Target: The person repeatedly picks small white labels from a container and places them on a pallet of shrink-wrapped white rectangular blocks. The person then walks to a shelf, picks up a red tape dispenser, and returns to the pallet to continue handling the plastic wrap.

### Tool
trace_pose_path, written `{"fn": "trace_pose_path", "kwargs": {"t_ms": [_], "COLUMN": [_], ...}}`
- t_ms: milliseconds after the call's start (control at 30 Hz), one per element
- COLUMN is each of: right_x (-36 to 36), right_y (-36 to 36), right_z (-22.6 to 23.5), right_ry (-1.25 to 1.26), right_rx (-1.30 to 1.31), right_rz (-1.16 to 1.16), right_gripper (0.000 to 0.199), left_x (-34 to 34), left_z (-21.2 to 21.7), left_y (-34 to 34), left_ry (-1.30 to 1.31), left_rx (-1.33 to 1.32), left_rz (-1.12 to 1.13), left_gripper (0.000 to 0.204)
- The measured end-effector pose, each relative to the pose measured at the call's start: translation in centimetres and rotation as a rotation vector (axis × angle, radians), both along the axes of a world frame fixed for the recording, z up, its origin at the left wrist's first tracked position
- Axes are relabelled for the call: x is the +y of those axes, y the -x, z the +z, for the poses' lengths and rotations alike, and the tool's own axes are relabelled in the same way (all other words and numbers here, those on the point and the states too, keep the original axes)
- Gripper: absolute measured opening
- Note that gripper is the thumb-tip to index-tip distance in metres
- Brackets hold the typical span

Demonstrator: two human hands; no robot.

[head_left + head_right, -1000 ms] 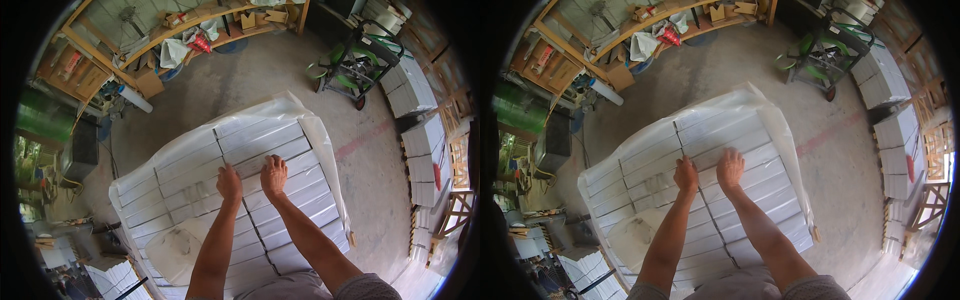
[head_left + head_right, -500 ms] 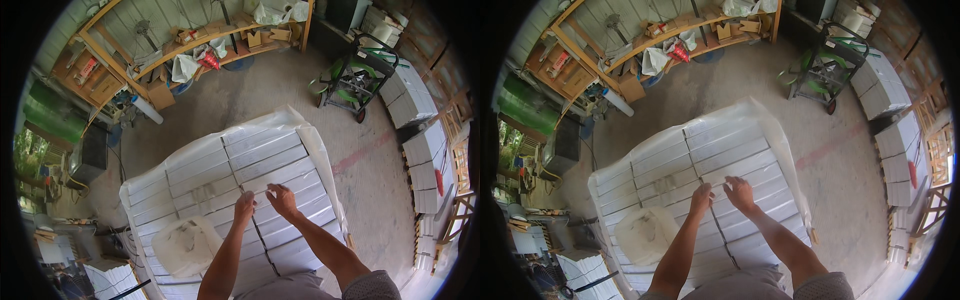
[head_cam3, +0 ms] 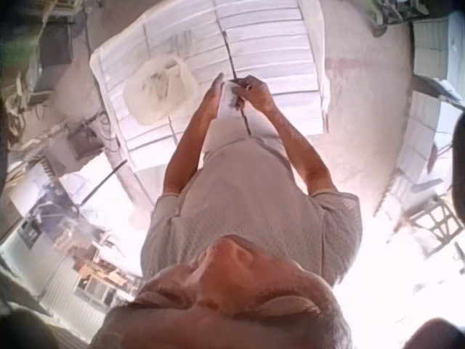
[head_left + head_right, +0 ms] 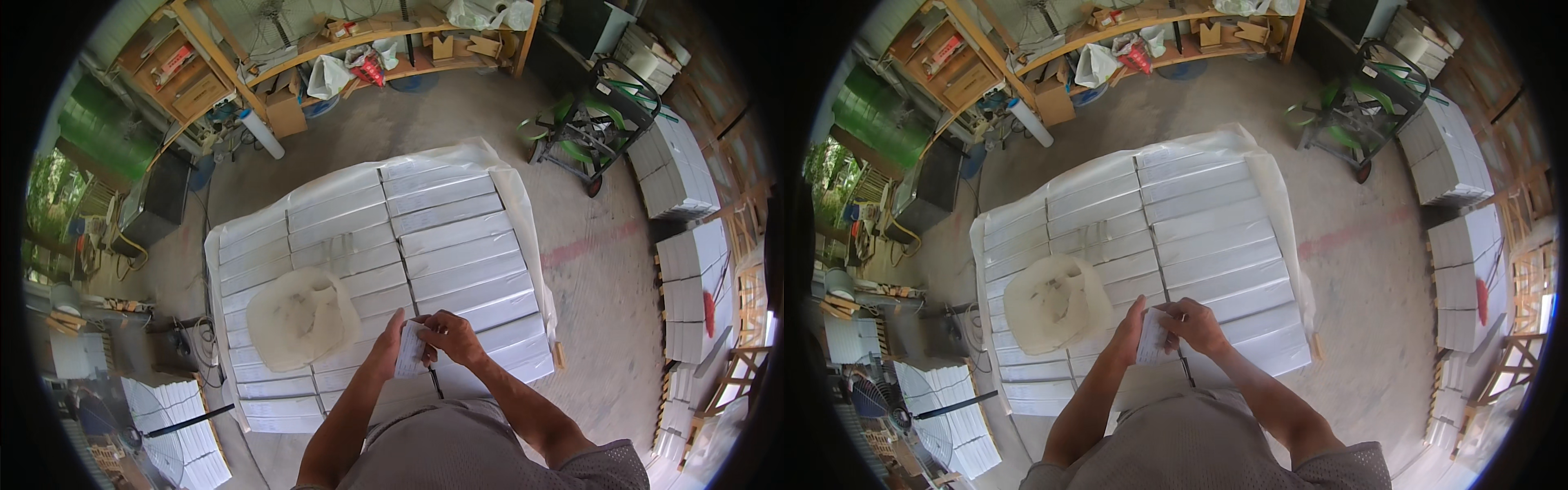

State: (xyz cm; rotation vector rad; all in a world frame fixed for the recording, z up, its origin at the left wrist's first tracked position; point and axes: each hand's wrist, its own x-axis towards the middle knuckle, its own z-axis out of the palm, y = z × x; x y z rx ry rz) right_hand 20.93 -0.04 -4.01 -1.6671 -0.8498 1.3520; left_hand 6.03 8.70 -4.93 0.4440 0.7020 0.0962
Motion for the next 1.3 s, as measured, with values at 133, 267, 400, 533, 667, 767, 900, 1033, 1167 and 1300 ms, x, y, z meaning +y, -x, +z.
{"fn": "trace_pose_path", "kwargs": {"t_ms": [133, 267, 400, 533, 667, 767, 900, 1033, 1167, 1300], "right_x": [-2.6, -4.3, -5.5, -6.3, -7.1, -7.6, -7.6, -8.6, -8.2, -7.9], "right_y": [1.1, 1.9, 2.5, 2.0, 1.8, 2.4, 1.2, 0.6, 1.1, 1.1], "right_z": [-2.3, -1.0, 0.0, 0.2, 0.8, 1.1, 2.3, 1.2, 1.7, 1.5], "right_ry": [-0.056, -0.117, -0.208, -0.134, -0.081, -0.113, -0.081, -0.241, -0.054, 0.024], "right_rx": [0.005, -0.069, -0.42, -0.283, -0.232, -0.274, 0.067, 0.302, 0.427, 0.429], "right_rz": [-0.043, -0.061, -0.138, -0.175, -0.09, -0.018, 0.072, 0.09, -0.017, -0.017], "right_gripper": [0.024, 0.021, 0.021, 0.023, 0.024, 0.026, 0.033, 0.039, 0.037, 0.035], "left_x": [-1.8, -3.7, -5.1, -6.0, -6.1, -6.9, -7.5, -7.4, -7.2, -7.2], "left_z": [0.3, -0.1, 1.7, 1.4, 2.0, 2.1, 1.7, 1.3, 1.9, 2.0], "left_y": [1.6, 2.9, 3.4, 4.6, 5.1, 4.5, 4.5, 5.2, 5.3, 5.3], "left_ry": [0.016, -0.056, -0.209, -0.168, -0.341, -0.494, -0.395, -0.398, -0.377, -0.439], "left_rx": [-0.058, -0.068, -0.004, 0.105, 0.259, 0.264, 0.184, 0.141, 0.127, 0.141], "left_rz": [-0.016, -0.007, -0.017, 0.065, -0.072, -0.135, -0.009, -0.033, -0.066, -0.088], "left_gripper": [0.067, 0.059, 0.052, 0.047, 0.042, 0.035, 0.034, 0.036, 0.034, 0.032]}}
